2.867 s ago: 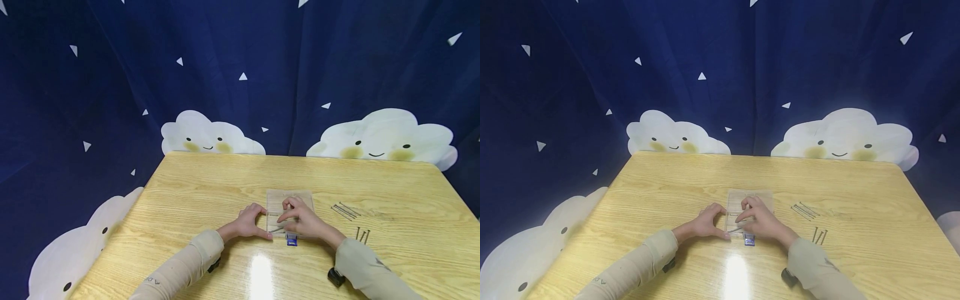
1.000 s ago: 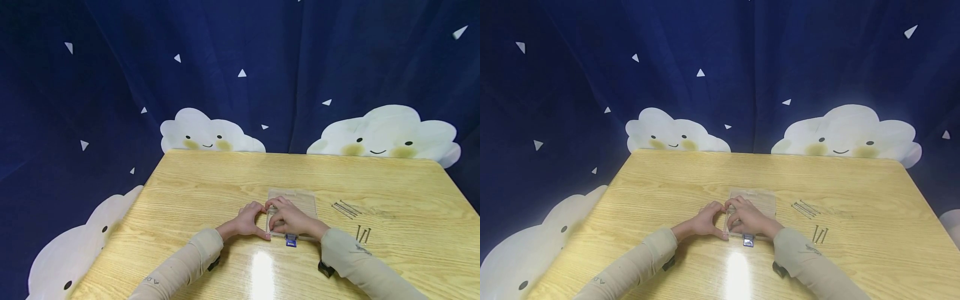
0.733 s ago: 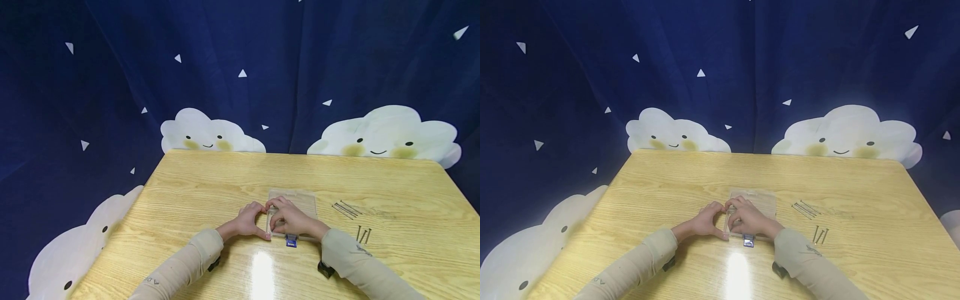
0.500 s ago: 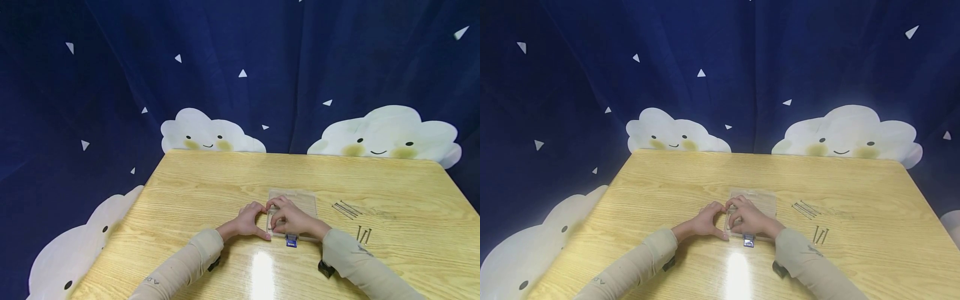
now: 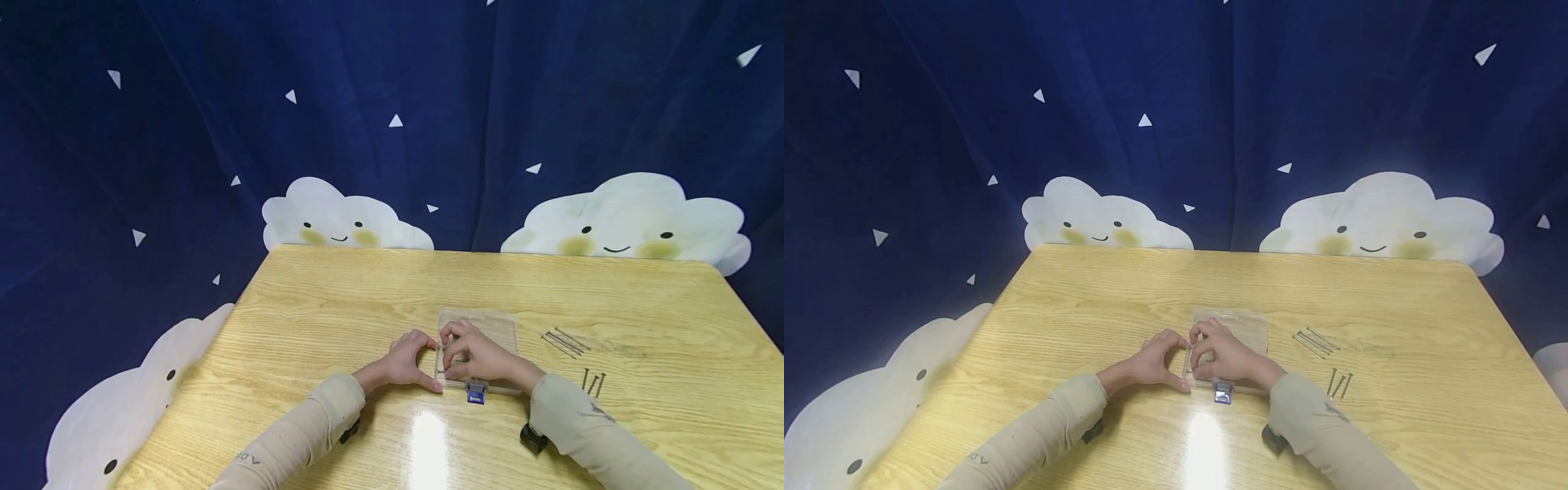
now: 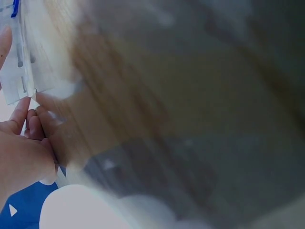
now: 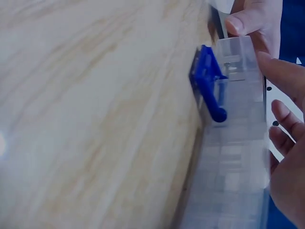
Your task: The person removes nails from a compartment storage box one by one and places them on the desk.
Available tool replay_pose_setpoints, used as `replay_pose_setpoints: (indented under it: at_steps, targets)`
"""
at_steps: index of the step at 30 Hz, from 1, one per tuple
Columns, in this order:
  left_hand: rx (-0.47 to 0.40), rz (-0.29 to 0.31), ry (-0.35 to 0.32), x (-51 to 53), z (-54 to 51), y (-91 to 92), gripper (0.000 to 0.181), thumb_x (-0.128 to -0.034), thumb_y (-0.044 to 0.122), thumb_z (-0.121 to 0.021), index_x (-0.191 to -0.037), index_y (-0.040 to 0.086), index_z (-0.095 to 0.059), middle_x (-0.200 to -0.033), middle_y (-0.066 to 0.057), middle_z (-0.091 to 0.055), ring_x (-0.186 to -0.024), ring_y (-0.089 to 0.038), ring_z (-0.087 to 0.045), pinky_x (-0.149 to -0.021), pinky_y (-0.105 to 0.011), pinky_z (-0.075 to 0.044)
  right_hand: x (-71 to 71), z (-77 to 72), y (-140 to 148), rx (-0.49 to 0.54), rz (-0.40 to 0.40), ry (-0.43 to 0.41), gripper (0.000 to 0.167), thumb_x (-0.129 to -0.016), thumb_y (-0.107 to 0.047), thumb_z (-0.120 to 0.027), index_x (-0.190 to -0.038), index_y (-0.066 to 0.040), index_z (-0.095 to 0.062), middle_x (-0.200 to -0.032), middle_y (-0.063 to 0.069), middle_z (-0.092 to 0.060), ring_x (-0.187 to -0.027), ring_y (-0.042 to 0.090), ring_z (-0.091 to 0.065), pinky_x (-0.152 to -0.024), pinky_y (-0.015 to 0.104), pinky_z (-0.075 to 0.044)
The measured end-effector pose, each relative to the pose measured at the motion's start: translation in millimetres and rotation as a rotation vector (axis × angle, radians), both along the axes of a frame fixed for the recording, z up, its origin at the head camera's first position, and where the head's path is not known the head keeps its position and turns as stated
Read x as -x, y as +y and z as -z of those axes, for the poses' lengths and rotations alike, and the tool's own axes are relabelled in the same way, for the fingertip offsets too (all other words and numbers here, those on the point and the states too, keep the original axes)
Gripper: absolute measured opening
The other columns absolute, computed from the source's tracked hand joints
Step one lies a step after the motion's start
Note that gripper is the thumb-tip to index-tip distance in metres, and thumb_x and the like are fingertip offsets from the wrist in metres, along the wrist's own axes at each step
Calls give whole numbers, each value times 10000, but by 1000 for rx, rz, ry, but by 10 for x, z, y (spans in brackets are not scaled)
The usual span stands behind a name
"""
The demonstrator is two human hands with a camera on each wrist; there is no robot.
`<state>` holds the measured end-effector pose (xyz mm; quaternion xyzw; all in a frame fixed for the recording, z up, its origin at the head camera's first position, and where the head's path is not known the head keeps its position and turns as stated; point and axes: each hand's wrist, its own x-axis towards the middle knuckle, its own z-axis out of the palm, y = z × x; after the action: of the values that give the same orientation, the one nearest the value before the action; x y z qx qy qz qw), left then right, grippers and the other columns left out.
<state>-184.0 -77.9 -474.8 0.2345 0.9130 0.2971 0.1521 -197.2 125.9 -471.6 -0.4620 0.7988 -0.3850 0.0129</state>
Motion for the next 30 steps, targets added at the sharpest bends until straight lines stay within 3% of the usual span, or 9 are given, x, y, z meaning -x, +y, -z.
replay_pose_setpoints:
  at_steps: [7, 18, 30]
  targets:
    - [15, 0, -5, -1, -7, 2, 702, -612, 405, -828, -1176, 128, -515, -1132, 20, -440, -1057, -171, -383, -845, -332, -264, 14, -37, 19, 25, 5, 20, 106, -698, -112, -767, -719, -179, -687, -829, -71, -409, -813, 98, -342, -715, 278, -307]
    - [1, 4, 3, 2, 22, 0, 686, -605, 393, -835, -1154, 123, -523, -1124, 15, -445, -1044, -162, -380, -844, -332, -270, -19, -179, 71, 12, 46, -53, 89, -685, -60, -764, -718, -118, -705, -677, -7, -453, -679, 111, -427, -677, 268, -364]
    - [-2, 6, -1, 11, 30, -1, 686, -604, 396, -834, -1158, 135, -525, -1127, 25, -443, -1067, -158, -381, -846, -335, -269, -43, -295, 222, -16, 90, -60, 108, -686, -61, -760, -713, -139, -690, -674, 17, -497, -643, 186, -482, -635, 329, -414]
